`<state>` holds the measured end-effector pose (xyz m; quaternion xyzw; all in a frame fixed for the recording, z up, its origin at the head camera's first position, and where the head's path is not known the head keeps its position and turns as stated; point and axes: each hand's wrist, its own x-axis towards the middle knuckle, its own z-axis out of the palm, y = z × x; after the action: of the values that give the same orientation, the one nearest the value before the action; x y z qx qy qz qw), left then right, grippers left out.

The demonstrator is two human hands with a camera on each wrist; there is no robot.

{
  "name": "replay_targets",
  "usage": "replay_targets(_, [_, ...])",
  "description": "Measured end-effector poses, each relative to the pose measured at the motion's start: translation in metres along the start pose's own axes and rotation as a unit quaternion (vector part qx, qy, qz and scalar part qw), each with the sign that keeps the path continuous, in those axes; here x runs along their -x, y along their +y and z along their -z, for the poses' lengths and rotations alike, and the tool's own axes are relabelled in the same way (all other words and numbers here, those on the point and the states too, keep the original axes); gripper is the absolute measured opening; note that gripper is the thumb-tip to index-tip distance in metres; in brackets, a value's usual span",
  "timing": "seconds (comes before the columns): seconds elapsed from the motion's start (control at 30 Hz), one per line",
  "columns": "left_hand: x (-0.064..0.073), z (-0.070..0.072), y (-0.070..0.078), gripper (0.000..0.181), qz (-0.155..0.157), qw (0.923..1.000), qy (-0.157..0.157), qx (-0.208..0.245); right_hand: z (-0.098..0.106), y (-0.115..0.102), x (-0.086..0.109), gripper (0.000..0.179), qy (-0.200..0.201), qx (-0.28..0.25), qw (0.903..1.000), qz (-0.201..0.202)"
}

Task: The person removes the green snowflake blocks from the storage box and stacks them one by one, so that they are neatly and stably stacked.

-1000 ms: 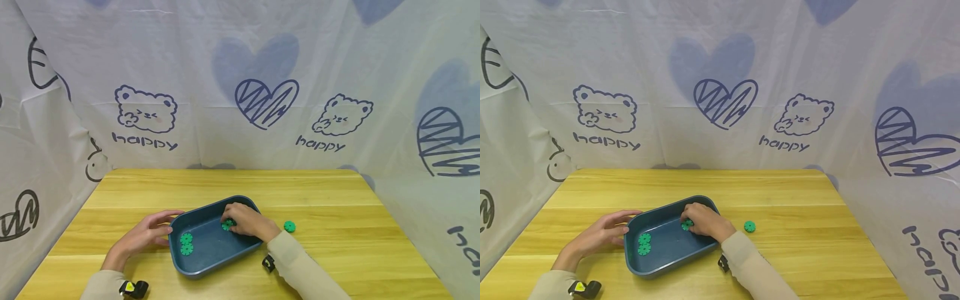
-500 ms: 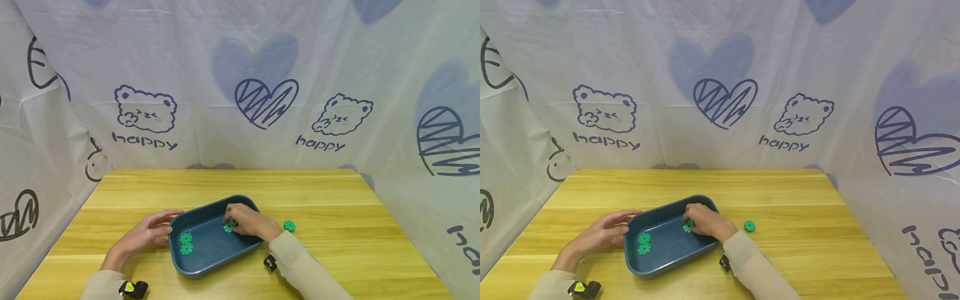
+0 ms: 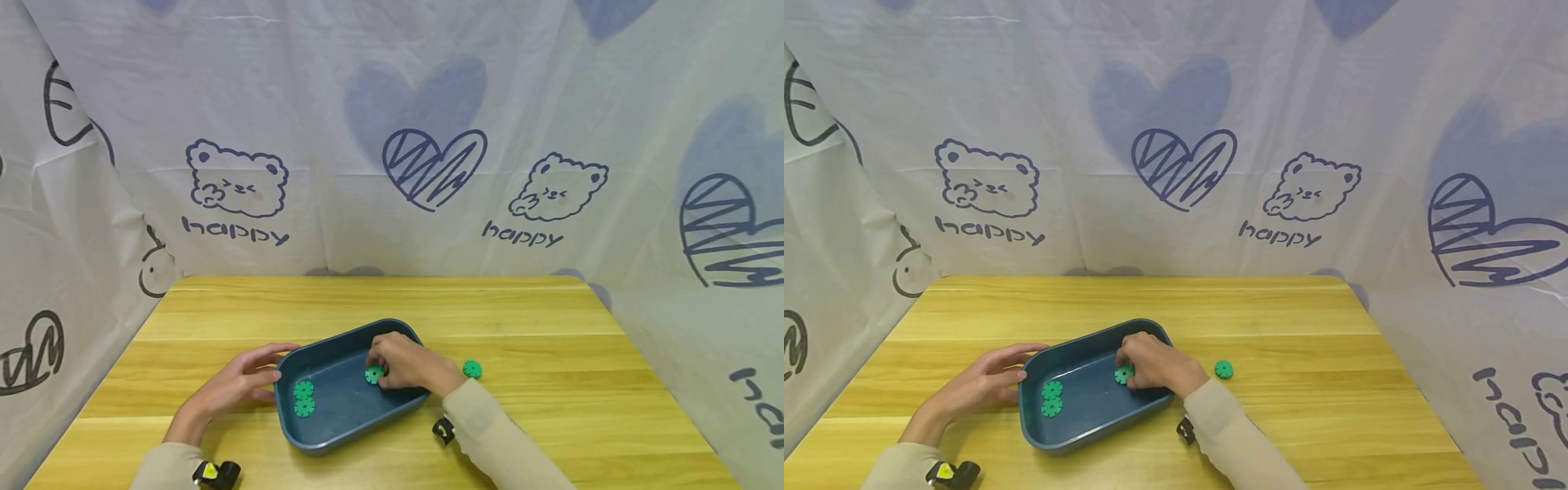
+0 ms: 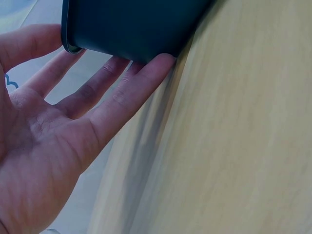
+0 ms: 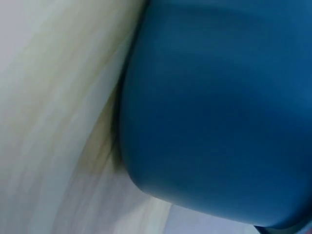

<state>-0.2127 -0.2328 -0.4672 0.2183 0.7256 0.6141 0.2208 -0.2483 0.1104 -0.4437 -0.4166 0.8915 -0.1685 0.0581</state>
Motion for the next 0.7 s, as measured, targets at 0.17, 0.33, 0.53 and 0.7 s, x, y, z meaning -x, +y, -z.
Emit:
replay_targets(0.17, [0.0, 0.0, 0.0, 0.055, 0.001, 1.0, 0.004, -0.001, 0.005, -0.002, 0.003, 0.022, 0.015, -0.01, 0.9998, 0.005])
replay_targets(0.33, [0.0, 0.0, 0.0, 0.055, 0.0, 1.0, 0.004, -0.001, 0.01, -0.004, 0.008, 0.022, 0.024, -0.015, 0.9996, 0.007])
replay_targets(0.53, [0.0, 0.0, -0.001, 0.055, 0.001, 1.0, 0.005, -0.001, 0.019, -0.002, 0.015, 0.021, 0.033, -0.034, 0.9989, -0.003])
replay_targets(0.7, [0.001, 0.0, -0.001, 0.055, 0.002, 1.0, 0.006, 0.0, 0.029, 0.0, 0.024, 0.021, 0.034, -0.056, 0.9975, -0.026])
